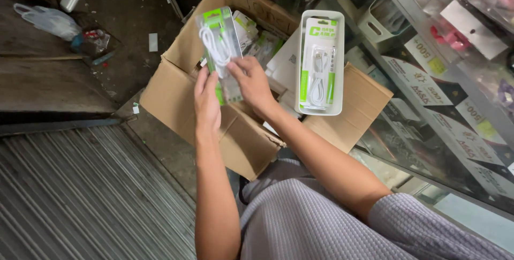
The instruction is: Sorting and checking packaged data cables from a cardboard box into a plastic container.
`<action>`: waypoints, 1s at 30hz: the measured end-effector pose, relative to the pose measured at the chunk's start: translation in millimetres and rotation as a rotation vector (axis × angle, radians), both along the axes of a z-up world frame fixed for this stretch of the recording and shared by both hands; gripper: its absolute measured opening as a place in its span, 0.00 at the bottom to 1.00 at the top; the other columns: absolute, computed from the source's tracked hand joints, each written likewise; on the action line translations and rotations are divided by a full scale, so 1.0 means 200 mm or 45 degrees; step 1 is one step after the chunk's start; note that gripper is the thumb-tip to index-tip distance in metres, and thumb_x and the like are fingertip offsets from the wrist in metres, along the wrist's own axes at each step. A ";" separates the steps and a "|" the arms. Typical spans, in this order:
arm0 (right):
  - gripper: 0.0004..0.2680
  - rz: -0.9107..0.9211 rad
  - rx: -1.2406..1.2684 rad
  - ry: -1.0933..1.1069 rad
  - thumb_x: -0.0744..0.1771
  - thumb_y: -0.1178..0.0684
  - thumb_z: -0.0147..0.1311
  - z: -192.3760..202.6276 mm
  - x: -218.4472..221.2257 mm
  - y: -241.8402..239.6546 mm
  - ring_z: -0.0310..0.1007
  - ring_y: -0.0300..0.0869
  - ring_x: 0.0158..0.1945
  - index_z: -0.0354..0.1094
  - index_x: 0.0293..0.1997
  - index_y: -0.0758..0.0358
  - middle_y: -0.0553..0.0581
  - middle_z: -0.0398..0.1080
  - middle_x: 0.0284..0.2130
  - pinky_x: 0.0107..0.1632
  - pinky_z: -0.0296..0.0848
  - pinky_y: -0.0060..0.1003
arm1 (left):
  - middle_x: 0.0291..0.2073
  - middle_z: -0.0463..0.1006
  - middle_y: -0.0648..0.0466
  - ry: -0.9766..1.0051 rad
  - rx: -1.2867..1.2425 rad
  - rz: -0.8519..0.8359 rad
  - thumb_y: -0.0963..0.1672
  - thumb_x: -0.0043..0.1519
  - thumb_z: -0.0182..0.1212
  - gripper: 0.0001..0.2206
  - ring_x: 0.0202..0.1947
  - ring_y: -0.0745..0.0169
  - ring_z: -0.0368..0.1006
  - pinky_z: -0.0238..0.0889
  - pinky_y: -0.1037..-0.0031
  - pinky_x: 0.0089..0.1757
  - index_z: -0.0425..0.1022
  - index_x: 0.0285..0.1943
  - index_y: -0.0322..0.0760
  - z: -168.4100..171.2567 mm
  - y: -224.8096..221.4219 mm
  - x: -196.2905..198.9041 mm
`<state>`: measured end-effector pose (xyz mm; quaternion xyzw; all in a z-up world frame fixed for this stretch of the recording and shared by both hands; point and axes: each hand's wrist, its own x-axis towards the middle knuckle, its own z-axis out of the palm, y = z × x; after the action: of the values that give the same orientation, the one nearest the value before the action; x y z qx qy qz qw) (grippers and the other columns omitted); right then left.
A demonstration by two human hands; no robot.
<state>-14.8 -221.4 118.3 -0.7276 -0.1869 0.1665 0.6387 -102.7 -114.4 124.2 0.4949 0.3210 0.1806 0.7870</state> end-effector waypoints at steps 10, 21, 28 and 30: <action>0.18 -0.039 0.078 -0.100 0.66 0.57 0.61 0.07 -0.02 -0.26 0.75 0.47 0.50 0.60 0.60 0.68 0.62 0.72 0.49 0.53 0.74 0.38 | 0.45 0.78 0.56 0.018 0.341 0.051 0.43 0.70 0.55 0.11 0.44 0.71 0.70 0.66 0.76 0.46 0.73 0.59 0.32 -0.07 -0.29 -0.03; 0.17 -0.088 0.210 0.117 0.67 0.64 0.52 0.26 0.11 -0.59 0.75 0.37 0.41 0.58 0.64 0.64 0.60 0.72 0.51 0.40 0.76 0.33 | 0.47 0.79 0.56 -0.172 0.183 -0.246 0.41 0.69 0.57 0.13 0.46 0.74 0.71 0.66 0.77 0.47 0.72 0.62 0.29 0.27 -0.52 0.10; 0.15 -0.156 -0.099 -0.013 0.66 0.60 0.61 0.39 0.21 -0.83 0.79 0.38 0.42 0.66 0.58 0.67 0.59 0.77 0.44 0.43 0.78 0.33 | 0.44 0.79 0.46 0.009 0.558 -0.250 0.41 0.67 0.58 0.24 0.40 0.64 0.71 0.66 0.71 0.43 0.63 0.74 0.30 0.28 -0.72 0.21; 0.14 -0.209 -0.135 0.011 0.66 0.59 0.60 0.37 0.22 -0.90 0.80 0.39 0.43 0.67 0.58 0.69 0.59 0.77 0.46 0.42 0.78 0.34 | 0.62 0.74 0.36 -0.057 1.305 -0.165 0.41 0.69 0.62 0.23 0.61 0.43 0.72 0.65 0.60 0.59 0.63 0.72 0.27 0.28 -0.79 0.24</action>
<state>29.4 -402.4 192.3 -0.7725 -0.1149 0.1263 0.6117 -55.7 -271.6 180.2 0.8318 0.1431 0.2762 0.4598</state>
